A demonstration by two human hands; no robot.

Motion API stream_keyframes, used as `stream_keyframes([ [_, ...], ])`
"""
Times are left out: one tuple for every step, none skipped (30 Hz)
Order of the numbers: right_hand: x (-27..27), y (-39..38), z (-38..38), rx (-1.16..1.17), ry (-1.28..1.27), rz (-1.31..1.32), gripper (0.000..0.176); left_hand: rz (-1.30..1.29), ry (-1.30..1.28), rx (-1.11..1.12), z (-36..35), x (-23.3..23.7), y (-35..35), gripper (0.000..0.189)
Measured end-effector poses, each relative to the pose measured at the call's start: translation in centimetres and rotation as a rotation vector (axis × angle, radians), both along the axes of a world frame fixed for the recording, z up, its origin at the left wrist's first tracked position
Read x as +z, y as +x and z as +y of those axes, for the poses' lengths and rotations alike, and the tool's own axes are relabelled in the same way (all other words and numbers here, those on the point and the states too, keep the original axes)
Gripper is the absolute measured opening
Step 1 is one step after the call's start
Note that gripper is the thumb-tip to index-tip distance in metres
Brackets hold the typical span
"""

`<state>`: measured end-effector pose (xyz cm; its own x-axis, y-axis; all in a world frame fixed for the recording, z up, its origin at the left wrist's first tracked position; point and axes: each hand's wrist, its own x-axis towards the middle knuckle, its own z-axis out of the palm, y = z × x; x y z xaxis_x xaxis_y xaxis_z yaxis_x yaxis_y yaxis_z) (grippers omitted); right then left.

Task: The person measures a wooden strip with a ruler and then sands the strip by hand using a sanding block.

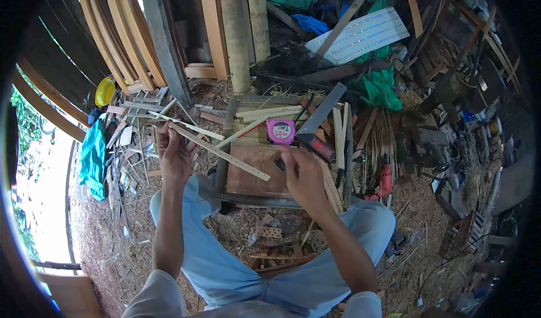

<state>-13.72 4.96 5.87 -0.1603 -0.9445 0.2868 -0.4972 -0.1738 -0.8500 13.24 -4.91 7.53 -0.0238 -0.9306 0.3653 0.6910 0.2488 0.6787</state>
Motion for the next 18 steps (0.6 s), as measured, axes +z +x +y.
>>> stream_keyframes([
  [0.6,0.0,0.1,0.001,0.003,0.006,0.026,0.001,-0.031,-0.025,-0.1,-0.3,0.1,0.017],
  [1.6,-0.1,0.3,0.084,0.141,-0.299,0.033,0.007,-0.029,-0.025,-0.2,-0.7,0.2,0.017],
  [2.3,-0.2,0.5,0.165,0.279,-0.607,0.042,-0.002,-0.029,-0.019,-0.2,-0.6,0.1,0.016],
  [2.7,-0.2,0.6,0.163,0.278,-0.606,0.042,-0.012,-0.030,-0.012,-0.2,-0.4,0.1,0.016],
  [3.0,-0.2,0.8,0.215,0.310,-0.610,0.049,-0.013,-0.029,-0.014,-0.2,-0.3,0.0,0.016],
  [3.1,-0.2,1.0,0.268,0.343,-0.614,0.057,-0.025,-0.017,0.000,0.0,0.1,0.0,0.015],
  [3.3,-0.2,1.1,0.269,0.344,-0.616,0.057,-0.037,-0.006,0.016,0.1,0.3,0.0,0.015],
  [3.5,-0.2,1.2,0.315,0.330,-0.608,0.053,-0.039,-0.004,0.018,0.1,0.4,0.1,0.015],
  [3.5,-0.1,1.2,0.360,0.316,-0.600,0.049,-0.017,-0.010,-0.004,0.1,0.5,0.2,0.014],
  [3.2,-0.1,1.2,0.361,0.318,-0.602,0.049,0.006,-0.016,-0.025,0.1,0.5,0.3,0.013],
  [2.9,-0.1,1.2,0.361,0.303,-0.553,0.042,0.004,-0.014,-0.024,0.1,0.5,0.3,0.013],
  [2.8,-0.1,1.2,0.360,0.288,-0.505,0.035,0.007,-0.021,-0.024,0.1,0.4,0.3,0.013],
  [3.0,-0.1,1.3,0.359,0.289,-0.506,0.035,0.011,-0.029,-0.025,0.1,0.3,0.3,0.013],
  [3.5,0.0,1.4,0.345,0.289,-0.486,0.030,0.011,-0.029,-0.026,0.0,0.3,0.3,0.013],
  [3.8,0.0,1.5,0.331,0.290,-0.465,0.026,0.013,-0.035,-0.025,0.0,0.3,0.2,0.013],
  [3.7,-0.1,1.5,0.329,0.290,-0.465,0.026,0.016,-0.041,-0.025,0.0,0.3,0.2,0.013],
  [3.7,-0.1,1.4,0.330,0.305,-0.436,0.025,0.016,-0.040,-0.026,0.0,0.3,0.2,0.013],
  [3.7,-0.2,1.4,0.330,0.319,-0.408,0.023,0.015,-0.035,-0.027,0.0,0.3,0.2,0.013],
])
